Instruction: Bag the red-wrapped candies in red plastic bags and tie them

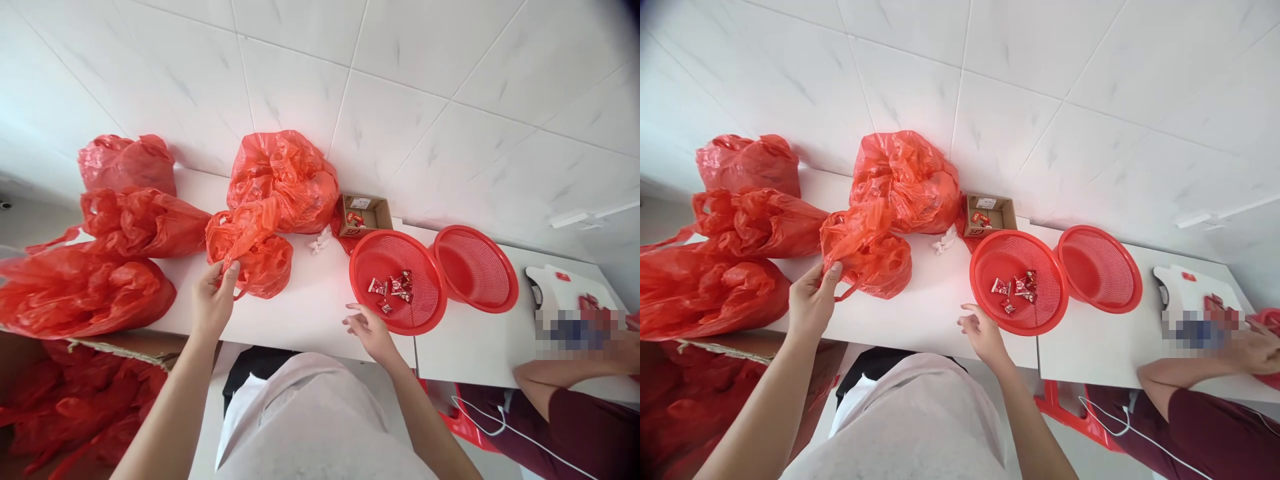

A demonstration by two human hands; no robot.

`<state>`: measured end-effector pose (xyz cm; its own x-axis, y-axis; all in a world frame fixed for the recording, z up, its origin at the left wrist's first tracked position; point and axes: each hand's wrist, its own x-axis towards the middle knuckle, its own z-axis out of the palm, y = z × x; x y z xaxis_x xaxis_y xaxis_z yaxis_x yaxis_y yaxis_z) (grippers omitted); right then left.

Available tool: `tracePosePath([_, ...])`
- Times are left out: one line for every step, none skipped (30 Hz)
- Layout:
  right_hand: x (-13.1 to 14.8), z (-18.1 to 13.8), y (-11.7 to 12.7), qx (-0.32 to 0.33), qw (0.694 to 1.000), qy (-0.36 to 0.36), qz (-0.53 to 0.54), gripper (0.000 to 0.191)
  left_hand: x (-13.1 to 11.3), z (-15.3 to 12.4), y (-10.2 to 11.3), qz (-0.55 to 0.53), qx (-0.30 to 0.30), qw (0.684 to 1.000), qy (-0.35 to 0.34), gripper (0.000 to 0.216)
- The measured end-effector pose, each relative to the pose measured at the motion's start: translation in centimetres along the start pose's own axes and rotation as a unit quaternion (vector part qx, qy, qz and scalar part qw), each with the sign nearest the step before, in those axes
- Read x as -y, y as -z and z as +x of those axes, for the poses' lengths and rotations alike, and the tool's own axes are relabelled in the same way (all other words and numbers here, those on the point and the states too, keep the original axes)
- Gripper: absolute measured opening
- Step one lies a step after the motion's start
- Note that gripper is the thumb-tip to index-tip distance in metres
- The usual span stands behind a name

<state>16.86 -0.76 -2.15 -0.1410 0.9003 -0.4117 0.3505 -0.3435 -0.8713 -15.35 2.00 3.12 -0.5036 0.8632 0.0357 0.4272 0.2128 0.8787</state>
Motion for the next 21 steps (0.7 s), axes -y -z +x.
tracePosePath([1.1,0.7,-0.6,0.019,0.999,0.032,0.005,0.041,-0.4,-0.4,-0.2,-0.018,-0.006,1.0,-0.009,0.039])
tracePosePath([2.3,1.5,-1.3,0.033,0.998,0.059,0.007,0.038,-0.6,-0.7,-0.4,-0.033,-0.007,0.999,-0.015,0.04])
tracePosePath([3.5,2.1,-2.0,0.043,0.996,0.082,0.006,0.037,-0.7,-0.9,-0.6,-0.044,0.0,0.999,-0.02,0.041])
tracePosePath([4.7,2.6,-2.7,0.05,0.994,0.1,0.005,0.035,-0.6,-0.9,-0.9,-0.053,0.013,0.998,-0.025,0.042])
tracePosePath([5.9,3.0,-3.4,0.054,0.992,0.115,0.006,0.034,-0.5,-0.9,-1.1,-0.056,0.032,0.997,-0.035,0.043])
tracePosePath([7.1,3.3,-4.0,0.059,0.99,0.128,0.011,0.033,-0.3,-0.8,-1.2,-0.047,0.059,0.996,-0.051,0.045])
tracePosePath([8.1,3.5,-4.7,0.065,0.988,0.14,0.018,0.033,0.0,-0.7,-1.3,-0.021,0.091,0.993,-0.074,0.047])
tracePosePath([9.0,3.8,-5.4,0.069,0.986,0.151,0.025,0.034,0.1,-0.6,-1.4,0.02,0.125,0.987,-0.102,0.047])
tracePosePath([9.8,4.1,-6.2,0.068,0.984,0.162,0.028,0.035,0.3,-0.5,-1.5,0.069,0.158,0.976,-0.133,0.046])
tracePosePath([10.4,4.5,-6.9,0.059,0.983,0.174,0.022,0.038,0.3,-0.6,-1.6,0.116,0.189,0.961,-0.163,0.044])
tracePosePath([10.9,5.1,-7.6,0.042,0.982,0.185,0.005,0.044,0.4,-0.7,-1.7,0.153,0.217,0.946,-0.188,0.041])
tracePosePath([11.2,5.9,-8.3,0.019,0.981,0.191,-0.02,0.05,0.3,-0.9,-1.9,0.177,0.236,0.933,-0.207,0.039])
tracePosePath([11.4,6.8,-8.9,-0.005,0.98,0.193,-0.047,0.052,0.3,-1.2,-2.1,0.19,0.246,0.925,-0.22,0.037])
tracePosePath([11.5,7.7,-9.4,-0.023,0.979,0.19,-0.069,0.049,0.2,-1.6,-2.4,0.196,0.249,0.921,-0.227,0.036])
tracePosePath([11.6,8.7,-9.6,-0.038,0.978,0.188,-0.079,0.04,0.2,-1.9,-2.7,0.195,0.244,0.923,-0.226,0.036])
tracePosePath([11.7,9.5,-9.6,-0.054,0.978,0.19,-0.072,0.028,0.3,-2.2,-3.1,0.185,0.23,0.93,-0.22,0.038])
tracePosePath([11.9,10.2,-9.2,-0.071,0.976,0.199,-0.052,0.018,0.5,-2.5,-3.5,0.171,0.211,0.938,-0.214,0.043])
tracePosePath([12.1,10.6,-8.6,-0.093,0.972,0.215,-0.022,0.013,0.8,-2.6,-4.0,0.157,0.193,0.945,-0.213,0.047])
tracePosePath([12.4,10.8,-7.8,-0.116,0.965,0.234,0.012,0.014,1.2,-2.5,-4.5,0.149,0.18,0.948,-0.215,0.051])
tracePosePath([12.7,10.7,-6.9,-0.138,0.957,0.25,0.043,0.016,1.6,-2.1,-5.0,0.152,0.175,0.947,-0.22,0.054])
tracePosePath([12.9,10.5,-5.9,-0.154,0.95,0.262,0.066,0.018,2.1,-1.6,-5.5,0.171,0.178,0.943,-0.222,0.057])
